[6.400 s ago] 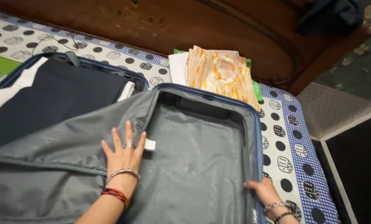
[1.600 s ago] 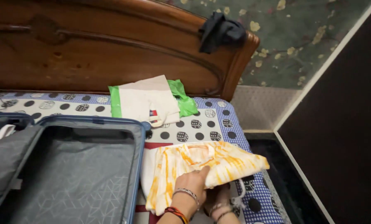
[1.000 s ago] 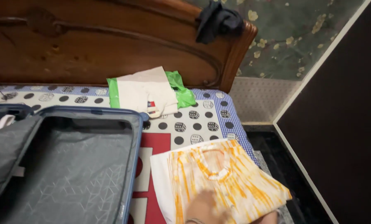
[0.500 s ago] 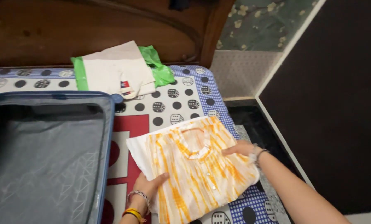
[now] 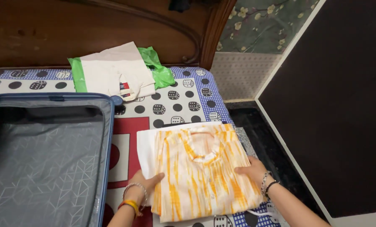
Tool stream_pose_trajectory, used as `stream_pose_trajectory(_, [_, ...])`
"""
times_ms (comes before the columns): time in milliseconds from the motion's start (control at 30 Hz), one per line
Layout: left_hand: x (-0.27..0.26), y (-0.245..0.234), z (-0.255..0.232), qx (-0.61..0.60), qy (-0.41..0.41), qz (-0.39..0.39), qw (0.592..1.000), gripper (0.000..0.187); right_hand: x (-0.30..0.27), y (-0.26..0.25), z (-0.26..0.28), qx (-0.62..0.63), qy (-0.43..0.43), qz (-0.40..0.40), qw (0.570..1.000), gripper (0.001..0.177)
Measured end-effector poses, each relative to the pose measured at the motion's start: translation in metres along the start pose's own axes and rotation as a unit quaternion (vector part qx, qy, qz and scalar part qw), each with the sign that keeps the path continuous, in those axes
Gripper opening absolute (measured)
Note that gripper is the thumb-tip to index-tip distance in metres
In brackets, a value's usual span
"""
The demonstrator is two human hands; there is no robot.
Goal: The person folds a dark blue shirt and a white shirt by hand on a bed before placing them into a suitcase along with a yellow patterned shirt and a green plastic bag.
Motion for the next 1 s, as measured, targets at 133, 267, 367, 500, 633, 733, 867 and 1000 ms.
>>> stream_pose_trajectory(133, [0.007, 0.0, 0.034, -0.034, -0.03, -0.018, 0.999, 0.072, 0.007, 0.001, -0.007, -0.028, -0.02, -0.009, 0.999, 0.055])
stream_pose_trajectory(267, [-0.018, 0.001, 0.019, 0.023, 0.044, -0.047, 0.998, 0.081, -0.031, 0.008, 0.043, -0.205, -0.107, -0.103, 0.967, 0.069])
stream_pose_trajectory(367, [-0.061, -0.002, -0.019, 0.179, 0.155, -0.218, 0.947, 0.089, -0.063, 0.026, 0.079, -0.409, -0.159, -0.179, 0.881, 0.084])
stream_pose_trajectory(500, [-0.044, 0.034, -0.023, 0.225, 0.279, -0.163, 0.919, 0.068, -0.094, 0.076, 0.114, -0.545, -0.309, -0.153, 0.764, 0.092])
stream_pose_trajectory(633, [-0.042, 0.048, -0.023, 0.121, 0.259, -0.157, 0.945, 0.085, -0.097, 0.113, 0.102, -0.574, -0.341, -0.07, 0.741, 0.085])
stream_pose_trajectory(733, [-0.044, 0.047, -0.017, 0.034, 0.185, -0.171, 0.967, 0.102, -0.097, 0.119, 0.098, -0.559, -0.356, -0.065, 0.746, 0.08])
stream_pose_trajectory(867, [-0.055, 0.064, -0.015, 0.061, 0.204, -0.128, 0.969, 0.077, -0.097, 0.116, 0.095, -0.533, -0.368, -0.106, 0.754, 0.075])
stream_pose_trajectory(1000, [-0.067, 0.108, -0.013, 0.296, 0.516, -0.033, 0.803, 0.059, -0.1, 0.117, 0.097, -0.522, -0.378, -0.132, 0.753, 0.074])
Point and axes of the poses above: each hand's wrist, its own x-axis towards the middle knuckle, its own y-axis out of the palm, z = x × y, the point moved 4 cm from there along x, towards the middle knuckle, and after that the axes turned 12 degrees about -x, right-handed, at the moved point
